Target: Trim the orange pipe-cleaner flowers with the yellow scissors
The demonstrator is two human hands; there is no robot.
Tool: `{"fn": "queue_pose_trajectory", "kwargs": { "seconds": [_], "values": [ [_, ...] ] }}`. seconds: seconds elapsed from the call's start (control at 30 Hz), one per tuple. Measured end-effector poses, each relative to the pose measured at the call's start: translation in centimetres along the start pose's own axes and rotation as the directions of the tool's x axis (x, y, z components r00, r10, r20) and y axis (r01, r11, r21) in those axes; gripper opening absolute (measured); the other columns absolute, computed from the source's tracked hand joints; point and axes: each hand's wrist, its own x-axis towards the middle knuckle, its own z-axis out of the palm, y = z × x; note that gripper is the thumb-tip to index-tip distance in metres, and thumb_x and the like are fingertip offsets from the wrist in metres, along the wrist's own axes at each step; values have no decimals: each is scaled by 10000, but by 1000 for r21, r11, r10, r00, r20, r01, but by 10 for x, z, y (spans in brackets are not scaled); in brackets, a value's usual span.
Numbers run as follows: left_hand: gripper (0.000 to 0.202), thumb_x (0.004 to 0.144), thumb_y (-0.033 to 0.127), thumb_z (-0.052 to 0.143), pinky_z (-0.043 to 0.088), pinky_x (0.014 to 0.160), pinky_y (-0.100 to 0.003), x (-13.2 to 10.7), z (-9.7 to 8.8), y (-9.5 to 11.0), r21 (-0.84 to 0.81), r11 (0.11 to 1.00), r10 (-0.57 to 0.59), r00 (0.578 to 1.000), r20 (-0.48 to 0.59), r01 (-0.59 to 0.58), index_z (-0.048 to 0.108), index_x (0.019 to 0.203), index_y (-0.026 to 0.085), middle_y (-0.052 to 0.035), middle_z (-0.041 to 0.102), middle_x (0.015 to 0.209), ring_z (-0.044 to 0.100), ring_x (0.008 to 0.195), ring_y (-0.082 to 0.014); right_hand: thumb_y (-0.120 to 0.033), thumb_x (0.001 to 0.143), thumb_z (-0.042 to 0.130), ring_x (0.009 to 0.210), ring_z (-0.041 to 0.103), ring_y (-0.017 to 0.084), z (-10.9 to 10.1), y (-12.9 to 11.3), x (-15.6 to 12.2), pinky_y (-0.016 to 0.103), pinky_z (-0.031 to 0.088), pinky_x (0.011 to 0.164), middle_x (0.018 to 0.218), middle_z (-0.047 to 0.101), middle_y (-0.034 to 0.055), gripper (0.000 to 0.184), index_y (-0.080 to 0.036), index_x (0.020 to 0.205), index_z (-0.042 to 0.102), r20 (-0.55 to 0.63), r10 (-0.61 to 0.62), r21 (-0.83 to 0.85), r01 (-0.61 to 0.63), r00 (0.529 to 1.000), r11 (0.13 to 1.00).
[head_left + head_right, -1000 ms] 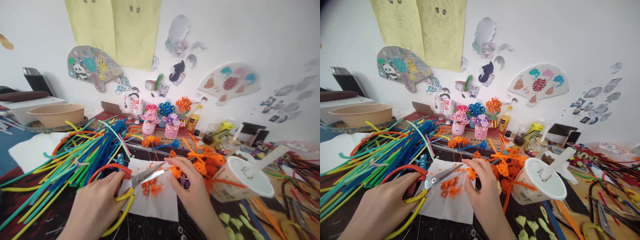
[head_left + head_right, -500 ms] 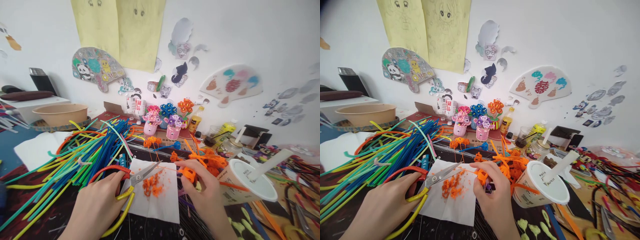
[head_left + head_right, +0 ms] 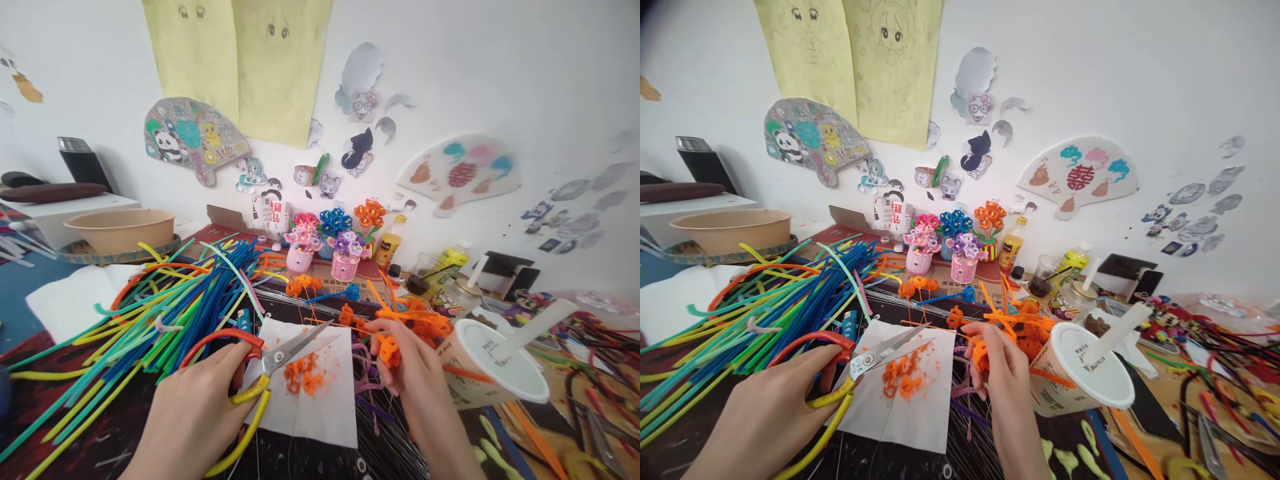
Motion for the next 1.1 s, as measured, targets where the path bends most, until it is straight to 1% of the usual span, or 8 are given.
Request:
{"fn": "queue_pose_trajectory", "kwargs": {
  "seconds": [0.13,0.27,0.33,0.4,0.57,0.73,0.97,1.1],
  "values": [
    [176,756,346,501,347,493,-247,-2,1,-1,-10,1000,8,1000,-17,-8,647,809,262,18,714,685,683,626,-224,-466,807,655,469,399,61,-1,-1,-1,188,274,399,675,541,12,329,-140,822,693,201,83,115,-108,976,988],
    [162,745,347,523,345,484,-239,-2,-1,-1,-27,999,-19,999,-48,18,646,795,254,23,707,674,668,592,-203,-351,770,726,519,435,57,-5,-3,-2,177,346,451,762,571,11,251,-170,940,688,334,116,172,-182,935,968],
    [155,743,345,528,352,482,-235,-2,0,-2,-33,999,-9,997,-83,6,643,782,249,26,706,673,660,577,-190,-333,766,730,527,455,59,-5,-5,-3,181,366,462,820,594,17,301,-200,1028,659,354,114,182,-188,928,965],
    [148,740,341,532,357,475,-232,-3,3,-4,-29,999,35,990,-134,-39,641,778,248,33,699,658,648,550,-176,-379,791,694,513,466,70,-4,-8,-5,192,363,445,821,601,21,350,-218,1092,620,370,110,177,-187,922,966],
    [129,738,324,573,373,456,-229,-4,11,-2,22,982,184,940,-287,-186,645,810,246,41,703,650,628,492,-153,-496,819,615,412,385,62,2,-11,-5,191,265,395,695,564,-15,445,-228,1168,549,360,163,136,-225,919,965],
    [157,758,367,622,386,457,-229,-4,14,0,43,953,293,883,-368,-298,639,847,238,41,704,648,650,510,-156,-528,838,576,387,240,30,4,-8,-6,195,166,426,569,452,-72,435,-217,1141,543,361,190,137,-253,913,958],
    [162,847,325,487,370,466,-220,-4,12,-1,44,934,338,840,-425,-354,619,816,237,50,699,632,646,505,-128,-508,872,474,377,142,37,4,-5,-6,203,81,408,478,324,-106,390,-181,1064,564,381,179,81,-226,907,971],
    [223,887,263,411,370,459,-210,-3,7,-2,74,913,392,811,-434,-402,611,800,218,54,701,640,665,519,-115,-467,877,455,368,107,35,2,-5,-3,194,68,382,450,281,-118,358,-163,1015,583,413,215,94,-277,885,956]
  ]
}}
